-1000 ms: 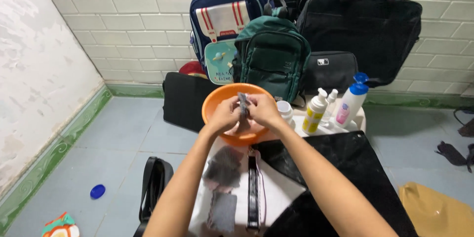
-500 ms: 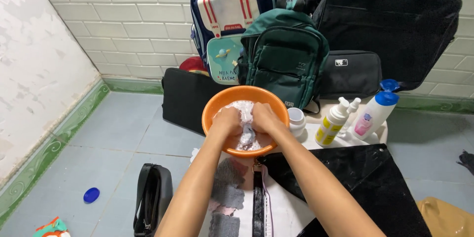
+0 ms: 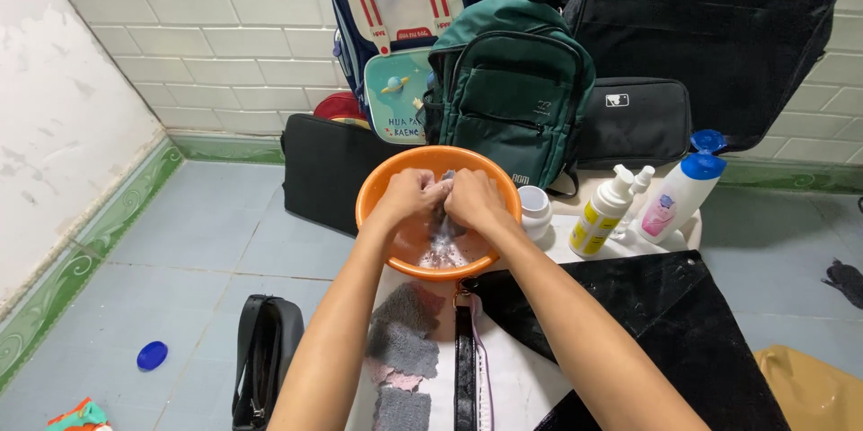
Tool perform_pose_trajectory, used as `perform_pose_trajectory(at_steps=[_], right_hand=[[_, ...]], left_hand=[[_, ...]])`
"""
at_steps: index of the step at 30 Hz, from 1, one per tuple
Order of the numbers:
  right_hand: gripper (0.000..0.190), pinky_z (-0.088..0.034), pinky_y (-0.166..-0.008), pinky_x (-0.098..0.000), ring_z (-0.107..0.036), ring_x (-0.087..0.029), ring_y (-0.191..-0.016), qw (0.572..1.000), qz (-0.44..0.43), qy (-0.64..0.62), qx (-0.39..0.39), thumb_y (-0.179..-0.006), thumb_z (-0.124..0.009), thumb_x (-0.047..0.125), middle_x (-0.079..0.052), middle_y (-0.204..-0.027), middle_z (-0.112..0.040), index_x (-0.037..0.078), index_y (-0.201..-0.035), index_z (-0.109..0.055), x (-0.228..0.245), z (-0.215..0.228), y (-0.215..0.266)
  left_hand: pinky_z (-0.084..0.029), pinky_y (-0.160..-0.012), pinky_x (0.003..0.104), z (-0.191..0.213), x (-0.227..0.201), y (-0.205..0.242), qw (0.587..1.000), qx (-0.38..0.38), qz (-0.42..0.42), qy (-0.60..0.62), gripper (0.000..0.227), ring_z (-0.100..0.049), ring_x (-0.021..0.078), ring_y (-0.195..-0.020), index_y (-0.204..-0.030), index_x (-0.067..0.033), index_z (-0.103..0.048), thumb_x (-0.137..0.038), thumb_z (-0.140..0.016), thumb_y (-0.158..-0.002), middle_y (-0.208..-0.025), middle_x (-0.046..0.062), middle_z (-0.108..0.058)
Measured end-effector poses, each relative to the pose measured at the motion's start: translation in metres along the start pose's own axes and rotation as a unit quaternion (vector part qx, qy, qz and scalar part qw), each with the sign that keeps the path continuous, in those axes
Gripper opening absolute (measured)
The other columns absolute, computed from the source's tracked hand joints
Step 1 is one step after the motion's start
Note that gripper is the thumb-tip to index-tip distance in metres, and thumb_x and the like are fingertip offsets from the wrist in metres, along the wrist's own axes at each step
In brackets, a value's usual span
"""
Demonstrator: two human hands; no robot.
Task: Cleaning a black leather bag by scrubbing it with a toothbrush dipped in soapy water and then wiping it with a cloth.
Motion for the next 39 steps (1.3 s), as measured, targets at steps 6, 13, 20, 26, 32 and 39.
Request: perform_pose_trajectory(at_steps=[6, 13, 20, 26, 32, 39], right_hand=[[0.032, -0.056, -0.094, -0.0503, -0.065, -0.043, -0.119, 0.998, 0.034, -0.059, -0.007, -0.086, -0.061, 0.008, -0.028, -0.117, -0.070, 0.007, -0.117, -0.071, 0.007, 0.007, 0.013], [0.039, -0.056, -0.096, -0.0508, -0.067, -0.040, -0.117, 0.998, 0.002, -0.058, 0.033, -0.084, -0.062, 0.009, -0.027, -0.118, -0.070, 0.010, -0.122, -0.070, -0.015, -0.023, -0.010], [0.033, -0.050, -0.106, -0.0487, -0.061, -0.039, -0.127, 0.991, 0.027, -0.095, 0.089, -0.088, -0.058, 0.016, -0.025, -0.126, -0.069, 0.005, -0.115, -0.074, 0.008, -0.022, 0.005], [0.034, -0.056, -0.094, -0.0472, -0.069, -0.035, -0.114, 0.997, 0.002, -0.019, 0.069, -0.076, -0.061, 0.014, -0.020, -0.112, -0.074, 0.008, -0.106, -0.076, -0.021, -0.037, -0.019], [0.037, -0.057, -0.092, -0.0521, -0.068, -0.042, -0.113, 0.999, 0.015, -0.005, 0.048, -0.081, -0.066, 0.027, -0.026, -0.113, -0.072, 0.003, -0.108, -0.075, -0.022, -0.040, -0.023], [0.061, -0.043, -0.115, -0.0497, -0.053, -0.035, -0.138, 0.985, 0.023, 0.044, 0.162, -0.083, -0.060, 0.035, -0.022, -0.143, -0.059, 0.004, -0.136, -0.058, -0.011, -0.056, -0.007]], left_hand=[[-0.050, -0.112, 0.049, 0.014, -0.023, 0.032, 0.999, -0.005, -0.041, -0.004, 0.051, -0.061, 0.0331, -0.130, -0.124, -0.0137, -0.070, -0.006, -0.086, -0.076, -0.127, 0.012, -0.073], [-0.057, -0.098, 0.051, -0.024, 0.025, -0.018, 0.981, 0.018, 0.004, -0.193, 0.017, -0.073, 0.0360, -0.109, -0.095, -0.0257, -0.082, -0.025, -0.072, -0.081, -0.106, 0.012, -0.077], [-0.056, -0.098, 0.058, -0.002, -0.002, 0.010, 0.985, 0.029, 0.015, -0.171, 0.030, -0.068, 0.0456, -0.115, -0.108, -0.0074, -0.078, -0.020, -0.061, -0.086, -0.119, 0.024, -0.071], [-0.058, -0.094, 0.054, -0.005, -0.016, 0.018, 0.989, 0.029, -0.023, -0.146, 0.026, -0.070, 0.0443, -0.112, -0.100, -0.0112, -0.081, -0.005, -0.064, -0.081, -0.108, 0.022, -0.076], [-0.060, -0.091, 0.055, -0.009, 0.002, 0.004, 0.986, 0.023, 0.001, -0.165, 0.027, -0.072, 0.0403, -0.109, -0.100, -0.0162, -0.080, -0.014, -0.066, -0.077, -0.109, 0.019, -0.075], [-0.056, -0.096, 0.059, -0.010, -0.001, 0.005, 0.977, 0.016, 0.011, -0.213, 0.039, -0.069, 0.0464, -0.114, -0.115, -0.0005, -0.075, -0.019, -0.061, -0.084, -0.117, 0.025, -0.071]])
Point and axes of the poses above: each hand's wrist, its own y-axis away from the middle knuckle, its own z-axis out of the back of the hand, x = y × z, the point moved 10 cm from there along -y, towards the middle knuckle
